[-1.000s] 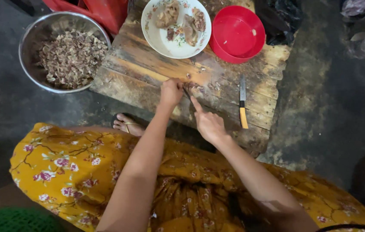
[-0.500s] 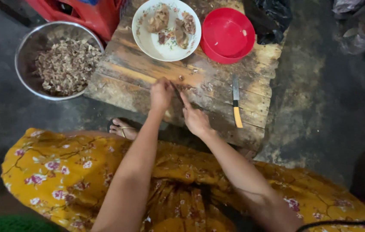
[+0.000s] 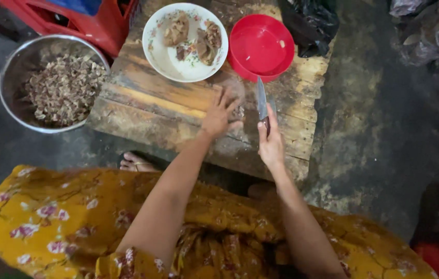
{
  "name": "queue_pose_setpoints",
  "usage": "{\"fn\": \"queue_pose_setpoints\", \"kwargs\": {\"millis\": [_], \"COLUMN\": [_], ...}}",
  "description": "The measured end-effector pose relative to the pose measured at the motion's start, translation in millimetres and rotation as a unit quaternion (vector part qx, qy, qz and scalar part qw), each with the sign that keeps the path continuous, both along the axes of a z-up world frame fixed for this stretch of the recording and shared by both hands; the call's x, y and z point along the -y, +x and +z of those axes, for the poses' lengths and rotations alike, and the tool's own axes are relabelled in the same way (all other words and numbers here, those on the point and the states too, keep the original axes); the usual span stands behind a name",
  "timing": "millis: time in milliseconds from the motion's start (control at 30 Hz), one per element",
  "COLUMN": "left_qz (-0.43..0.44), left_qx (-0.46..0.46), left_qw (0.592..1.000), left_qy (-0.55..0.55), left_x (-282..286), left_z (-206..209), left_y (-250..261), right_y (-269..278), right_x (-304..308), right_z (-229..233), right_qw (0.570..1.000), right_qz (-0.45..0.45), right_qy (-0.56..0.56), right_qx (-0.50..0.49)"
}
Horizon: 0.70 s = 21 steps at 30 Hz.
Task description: The person cuts pieces of meat on a wooden board using a knife, occasionally moving the meat between a white plate and the board by hand. They place the smaller cut pieces into a large metal bowl and a red plastic bowl.
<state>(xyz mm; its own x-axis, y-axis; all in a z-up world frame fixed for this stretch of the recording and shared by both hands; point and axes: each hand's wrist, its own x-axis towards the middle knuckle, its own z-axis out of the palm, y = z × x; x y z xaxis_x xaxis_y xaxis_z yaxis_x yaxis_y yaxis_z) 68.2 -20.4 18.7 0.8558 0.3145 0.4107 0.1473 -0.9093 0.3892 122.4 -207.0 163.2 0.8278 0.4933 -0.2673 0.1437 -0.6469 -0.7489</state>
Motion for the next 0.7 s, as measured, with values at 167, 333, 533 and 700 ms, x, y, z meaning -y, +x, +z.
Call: {"fn": "queue_pose_setpoints", "kwargs": {"millis": [167, 333, 533, 700], "left_qz": [-0.046, 0.037, 0.164, 0.146], "left_qx": [0.031, 0.084, 0.083, -0.007], "left_qw": [0.998, 0.990, 0.975, 0.987], "left_qy": [-0.022, -0.110, -0.122, -0.067], "left_x": [-5.0, -19.5, -66.2, -68.7], "left_z": [0.8, 18.7, -25.2, -34.8], "left_y": [9.9, -11.7, -19.2, -2.0], "right_y": [38.0, 73.0, 63.6, 49.5], "right_x": [-4.7, -27.9, -34.9, -9.5], "right_z": [-41.7, -76.9, -88.6, -72.5], "right_qw": [0.960, 0.946, 0.916, 0.934], "right_qz": [0.133, 0.173, 0.257, 0.267], "right_qy": [0.027, -0.167, -0.170, -0.053], "right_qx": [0.246, 0.216, 0.256, 0.231]}}
